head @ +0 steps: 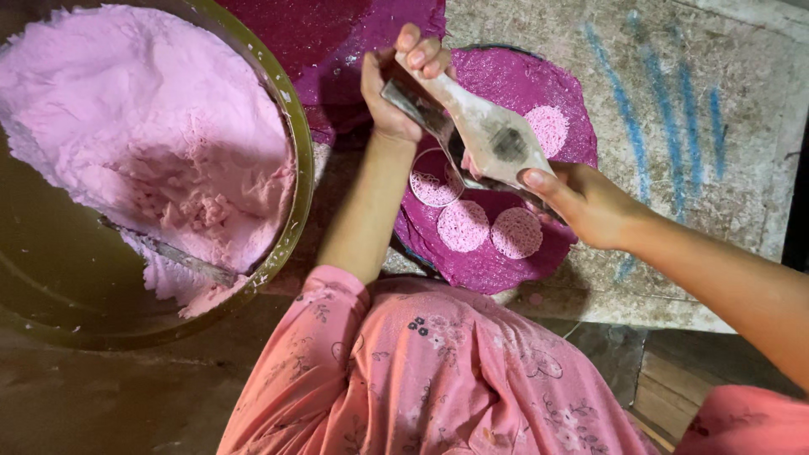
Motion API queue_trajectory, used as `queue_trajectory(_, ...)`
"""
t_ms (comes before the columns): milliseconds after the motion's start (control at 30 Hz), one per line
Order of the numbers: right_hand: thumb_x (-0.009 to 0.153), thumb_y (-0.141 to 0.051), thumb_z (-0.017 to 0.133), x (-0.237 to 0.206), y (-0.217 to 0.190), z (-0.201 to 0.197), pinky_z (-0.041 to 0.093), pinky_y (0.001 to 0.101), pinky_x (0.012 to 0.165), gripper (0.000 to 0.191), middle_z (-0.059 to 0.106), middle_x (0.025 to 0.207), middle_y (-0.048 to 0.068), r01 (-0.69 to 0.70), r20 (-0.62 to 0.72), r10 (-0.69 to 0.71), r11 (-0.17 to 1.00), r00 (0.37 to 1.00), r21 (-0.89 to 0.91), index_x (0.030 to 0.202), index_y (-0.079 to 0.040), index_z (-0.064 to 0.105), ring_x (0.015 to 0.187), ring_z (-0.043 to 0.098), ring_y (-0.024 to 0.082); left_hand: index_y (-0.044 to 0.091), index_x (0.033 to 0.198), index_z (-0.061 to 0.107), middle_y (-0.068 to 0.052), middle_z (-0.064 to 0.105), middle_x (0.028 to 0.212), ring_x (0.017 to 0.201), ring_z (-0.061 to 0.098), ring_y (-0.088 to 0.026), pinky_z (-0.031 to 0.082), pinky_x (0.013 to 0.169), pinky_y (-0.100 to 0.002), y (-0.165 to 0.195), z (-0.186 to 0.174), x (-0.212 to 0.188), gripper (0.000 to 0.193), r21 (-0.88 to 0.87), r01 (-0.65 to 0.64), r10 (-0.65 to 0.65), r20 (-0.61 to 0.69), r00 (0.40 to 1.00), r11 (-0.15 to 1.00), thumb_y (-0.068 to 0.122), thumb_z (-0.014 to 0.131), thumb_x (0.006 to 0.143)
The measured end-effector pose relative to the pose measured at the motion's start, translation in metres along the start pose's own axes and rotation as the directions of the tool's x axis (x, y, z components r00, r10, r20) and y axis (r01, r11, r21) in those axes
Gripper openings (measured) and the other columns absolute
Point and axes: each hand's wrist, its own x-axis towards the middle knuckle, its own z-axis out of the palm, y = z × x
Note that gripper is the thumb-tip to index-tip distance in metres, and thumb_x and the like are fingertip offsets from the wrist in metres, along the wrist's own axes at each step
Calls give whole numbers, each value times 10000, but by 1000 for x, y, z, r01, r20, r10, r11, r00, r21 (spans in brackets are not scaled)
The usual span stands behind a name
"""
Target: The person makes pink rice cakes at a work table. They stack magenta mats of formed cakes, cover them with a woven bamboo tray, then scoop pink batter from a basin into a handheld extruder press and squeeze round batter discs onto a mat, placing a small ring around each disc as they work.
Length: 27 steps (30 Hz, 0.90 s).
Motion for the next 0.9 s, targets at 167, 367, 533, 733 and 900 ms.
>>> queue_trajectory(167,956,-729,299,12,0,18,501,395,693,809,644,769,90,168,-34,-167,985,985,35,1069,-13,659,730,608,199,139,1043,525,1,529,904,918,561,-170,574,934,-391,27,22,7,274,114,47,-49,10,999,992,384,405,1015)
queue_trajectory(367,951,-742,259,20,11,34,515,408,655,849,644,682,92,107,83,-113,991,990,75,847,-12,679,675,636,217,134,987,522,5,536,865,875,567,-167,582,924,-416,40,37,-11,264,189,22,-10,-61,998,982,371,404,980)
queue_trajectory(533,902,-777,273,11,10,18,561,383,633,827,686,689,82,-29,108,18,995,994,100,871,-55,675,644,683,220,134,976,520,-4,557,855,867,582,-179,553,835,-388,12,27,-19,273,211,-24,72,-221,973,977,387,417,968)
queue_trajectory(733,950,-738,295,12,3,12,504,371,583,823,648,667,70,33,-24,-33,999,999,11,897,-16,685,611,634,191,139,961,518,20,543,829,839,561,-160,513,820,-363,21,22,2,270,247,20,23,-170,985,969,389,418,947)
queue_trajectory(900,903,-738,379,13,7,15,544,327,567,771,634,674,40,-27,37,20,978,999,208,1049,-43,678,579,625,158,153,938,508,26,532,818,830,544,-164,487,806,-358,19,26,0,242,243,19,31,-201,979,970,384,433,934)
